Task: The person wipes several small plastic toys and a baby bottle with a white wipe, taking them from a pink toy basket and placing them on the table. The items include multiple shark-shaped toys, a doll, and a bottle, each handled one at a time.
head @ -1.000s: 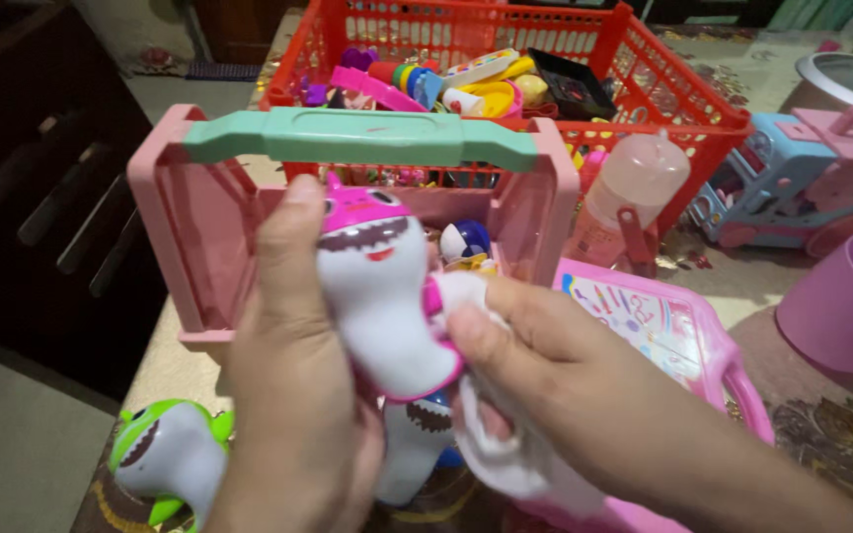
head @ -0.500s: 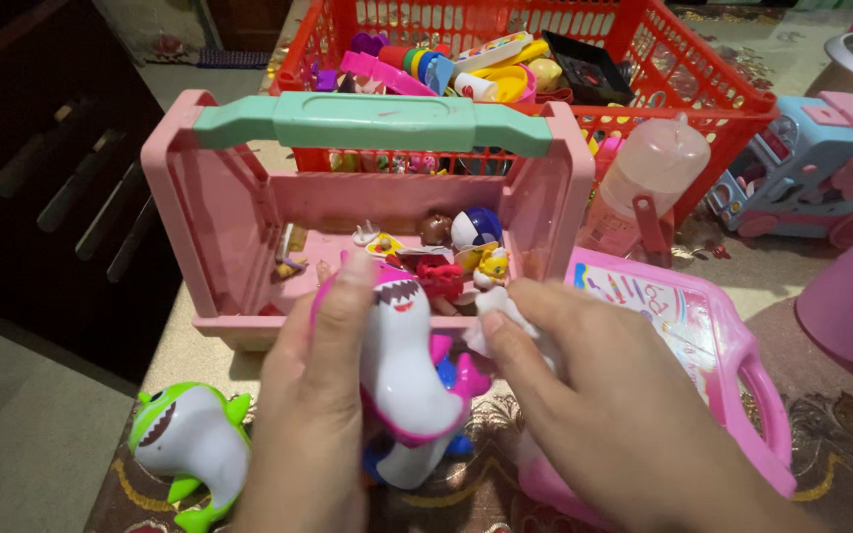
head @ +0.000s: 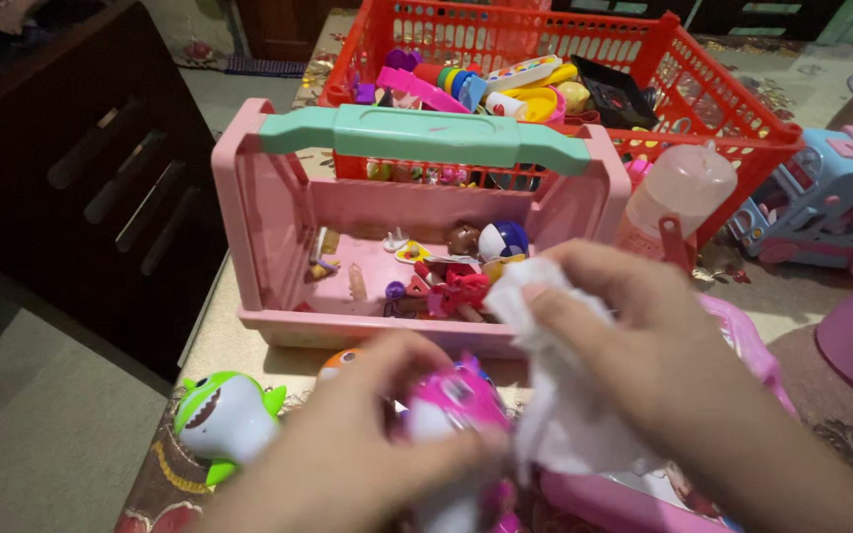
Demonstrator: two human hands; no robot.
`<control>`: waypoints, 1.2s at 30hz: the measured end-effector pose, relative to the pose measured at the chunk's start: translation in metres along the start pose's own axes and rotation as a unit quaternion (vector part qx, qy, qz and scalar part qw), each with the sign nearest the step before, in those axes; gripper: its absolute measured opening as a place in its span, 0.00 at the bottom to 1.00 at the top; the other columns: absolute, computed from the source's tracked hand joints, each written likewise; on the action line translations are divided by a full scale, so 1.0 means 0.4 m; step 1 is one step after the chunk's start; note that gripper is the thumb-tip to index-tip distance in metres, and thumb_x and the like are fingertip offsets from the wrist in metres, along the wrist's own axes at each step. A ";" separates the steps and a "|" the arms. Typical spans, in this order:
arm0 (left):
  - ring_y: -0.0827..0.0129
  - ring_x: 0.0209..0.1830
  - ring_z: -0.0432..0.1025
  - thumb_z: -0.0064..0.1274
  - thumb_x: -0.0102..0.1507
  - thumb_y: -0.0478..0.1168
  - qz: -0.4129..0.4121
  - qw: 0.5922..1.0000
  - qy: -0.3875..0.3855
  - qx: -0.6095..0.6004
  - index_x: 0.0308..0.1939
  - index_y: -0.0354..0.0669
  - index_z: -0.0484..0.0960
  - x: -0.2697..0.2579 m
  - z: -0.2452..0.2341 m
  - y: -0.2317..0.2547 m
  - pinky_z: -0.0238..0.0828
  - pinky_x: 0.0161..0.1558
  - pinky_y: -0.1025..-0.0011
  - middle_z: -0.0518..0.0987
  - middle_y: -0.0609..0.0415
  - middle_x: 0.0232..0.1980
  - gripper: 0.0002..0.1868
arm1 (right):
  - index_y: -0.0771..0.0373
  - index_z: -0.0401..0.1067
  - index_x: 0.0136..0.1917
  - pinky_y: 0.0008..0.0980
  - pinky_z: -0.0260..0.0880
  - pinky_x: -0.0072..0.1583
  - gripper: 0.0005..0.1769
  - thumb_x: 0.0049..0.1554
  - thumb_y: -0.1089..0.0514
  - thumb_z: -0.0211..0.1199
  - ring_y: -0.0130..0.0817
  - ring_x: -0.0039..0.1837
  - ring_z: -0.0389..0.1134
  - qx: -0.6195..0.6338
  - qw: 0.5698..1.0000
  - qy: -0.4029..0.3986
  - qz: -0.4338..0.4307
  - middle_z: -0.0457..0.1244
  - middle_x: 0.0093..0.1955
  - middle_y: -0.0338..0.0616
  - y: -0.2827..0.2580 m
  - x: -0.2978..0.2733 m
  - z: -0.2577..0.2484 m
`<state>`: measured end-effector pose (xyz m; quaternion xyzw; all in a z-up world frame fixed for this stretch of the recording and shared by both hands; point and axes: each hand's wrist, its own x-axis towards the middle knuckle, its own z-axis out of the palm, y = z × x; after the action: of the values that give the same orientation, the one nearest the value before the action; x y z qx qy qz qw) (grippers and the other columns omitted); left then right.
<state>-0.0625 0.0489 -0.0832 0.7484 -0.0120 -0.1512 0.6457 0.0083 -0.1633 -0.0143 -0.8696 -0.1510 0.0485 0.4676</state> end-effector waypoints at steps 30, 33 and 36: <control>0.48 0.34 0.78 0.51 0.63 0.36 0.224 0.851 0.066 0.470 0.46 0.37 0.75 0.128 0.252 0.005 0.75 0.34 0.52 0.77 0.43 0.43 0.09 | 0.56 0.75 0.60 0.38 0.73 0.50 0.22 0.59 0.41 0.60 0.38 0.47 0.72 -0.323 0.908 -0.079 0.254 0.72 0.43 0.48 0.128 -0.044 -0.091; 0.49 0.31 0.78 0.52 0.63 0.39 0.230 0.853 0.095 0.458 0.43 0.39 0.76 0.119 0.242 0.014 0.74 0.32 0.53 0.78 0.44 0.40 0.08 | 0.58 0.76 0.57 0.39 0.73 0.46 0.18 0.61 0.45 0.59 0.39 0.44 0.70 -0.202 0.935 -0.093 0.276 0.70 0.41 0.52 0.135 -0.038 -0.081; 0.51 0.33 0.78 0.54 0.64 0.43 0.233 0.884 0.154 0.375 0.42 0.40 0.80 0.095 0.229 0.019 0.73 0.35 0.54 0.81 0.45 0.38 0.10 | 0.58 0.72 0.60 0.39 0.73 0.44 0.16 0.61 0.51 0.61 0.36 0.44 0.70 -0.015 0.952 -0.097 0.290 0.70 0.46 0.49 0.165 -0.052 -0.085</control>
<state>-0.0471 -0.0485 -0.0948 0.9242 -0.1417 0.1366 0.3274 0.0106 -0.2310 -0.0513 -0.8739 0.0627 0.2637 0.4035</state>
